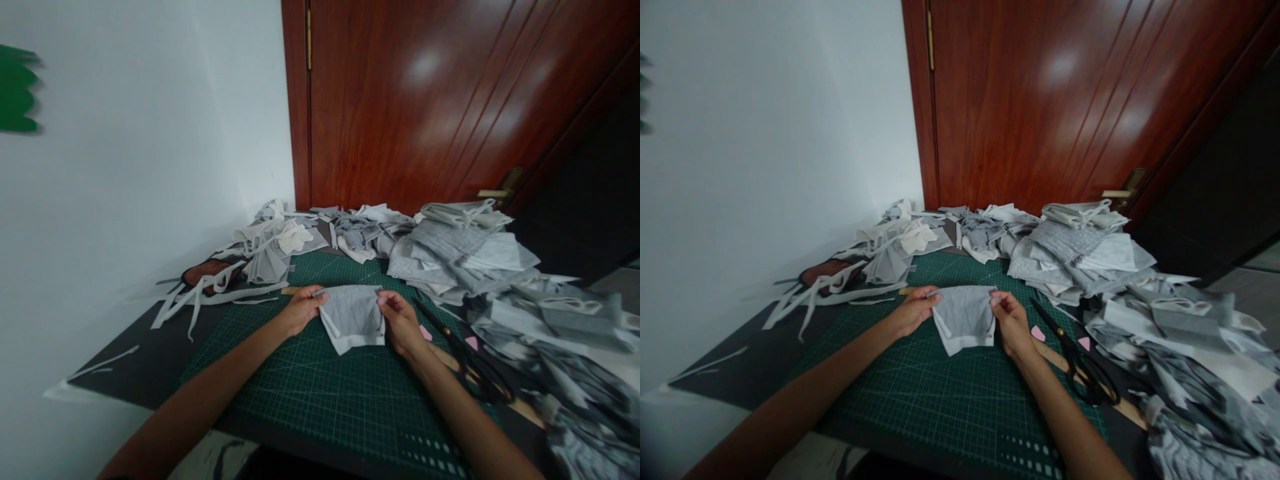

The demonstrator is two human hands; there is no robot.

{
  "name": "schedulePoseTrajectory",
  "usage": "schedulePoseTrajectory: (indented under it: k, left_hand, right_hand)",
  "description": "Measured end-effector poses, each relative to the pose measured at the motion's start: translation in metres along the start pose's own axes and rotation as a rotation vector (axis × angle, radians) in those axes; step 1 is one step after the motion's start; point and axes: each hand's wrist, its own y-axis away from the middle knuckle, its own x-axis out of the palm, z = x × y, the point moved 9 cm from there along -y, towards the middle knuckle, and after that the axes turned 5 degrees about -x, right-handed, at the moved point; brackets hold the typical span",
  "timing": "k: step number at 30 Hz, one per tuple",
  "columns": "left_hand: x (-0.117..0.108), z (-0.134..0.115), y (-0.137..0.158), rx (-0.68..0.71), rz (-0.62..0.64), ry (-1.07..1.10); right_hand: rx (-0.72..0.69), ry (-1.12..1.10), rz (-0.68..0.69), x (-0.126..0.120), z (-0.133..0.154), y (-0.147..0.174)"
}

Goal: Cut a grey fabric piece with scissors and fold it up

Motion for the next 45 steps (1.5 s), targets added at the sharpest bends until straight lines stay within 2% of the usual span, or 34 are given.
schedulePoseTrajectory:
  k: [9,12,15,16,18,20,22,26,29,32,34,37,39,41,42,43,45]
  left_hand:
    - [-0.022,-0.025,-0.005,0.233,-0.128,-0.014]
    - [-0.025,-0.039,-0.005,0.323,-0.147,-0.237]
    - [-0.023,-0.051,0.000,0.383,-0.114,-0.472]
    - [-0.019,-0.054,0.002,0.405,-0.070,-0.557]
    - [-0.006,-0.055,0.009,0.438,0.070,-0.749]
    - [0.005,-0.049,0.017,0.422,0.217,-0.903]
    - [0.011,-0.043,0.023,0.404,0.298,-0.997]
    - [0.019,-0.045,0.030,0.441,0.304,-1.025]
    - [0.026,-0.053,0.034,0.479,0.279,-0.963]
    - [0.033,-0.063,0.038,0.513,0.276,-0.947]
    - [0.038,-0.062,0.041,0.465,0.344,-0.951]
    - [0.045,-0.046,0.048,0.320,0.523,-0.998]
    - [0.047,-0.039,0.051,0.301,0.564,-1.067]
    - [0.045,-0.037,0.049,0.347,0.515,-1.147]
    - [0.043,-0.037,0.046,0.384,0.451,-1.195]
    - [0.040,-0.039,0.042,0.427,0.360,-1.251]
    - [0.029,-0.046,0.035,0.534,0.091,-1.378]
  right_hand:
    - [-0.115,0.083,-0.006,-0.001,-0.002,0.000]
    - [-0.109,0.257,0.045,-0.004,-0.004,-0.001]
    - [-0.270,0.503,0.049,-0.009,0.017,-0.001]
    - [-0.356,0.585,0.104,-0.005,0.027,0.000]
    - [-0.489,0.710,0.352,0.015,0.037,0.009]
    - [-0.531,0.784,0.603,0.030,0.036,0.022]
    - [-0.545,0.888,0.716,0.034,0.031,0.031]
    - [-0.559,1.013,0.686,0.033,0.030,0.031]
    - [-0.563,0.940,0.630,0.031,0.042,0.024]
    - [-0.554,0.828,0.638,0.028,0.056,0.021]
    - [-0.491,0.814,0.691,0.025,0.056,0.023]
    - [-0.339,0.900,0.778,0.020,0.047,0.030]
    - [-0.264,0.947,0.800,0.018,0.043,0.034]
    - [-0.225,0.947,0.823,0.020,0.041,0.036]
    - [-0.220,0.935,0.836,0.022,0.041,0.036]
    - [-0.231,0.922,0.826,0.024,0.040,0.035]
    - [-0.299,0.927,0.703,0.025,0.041,0.026]
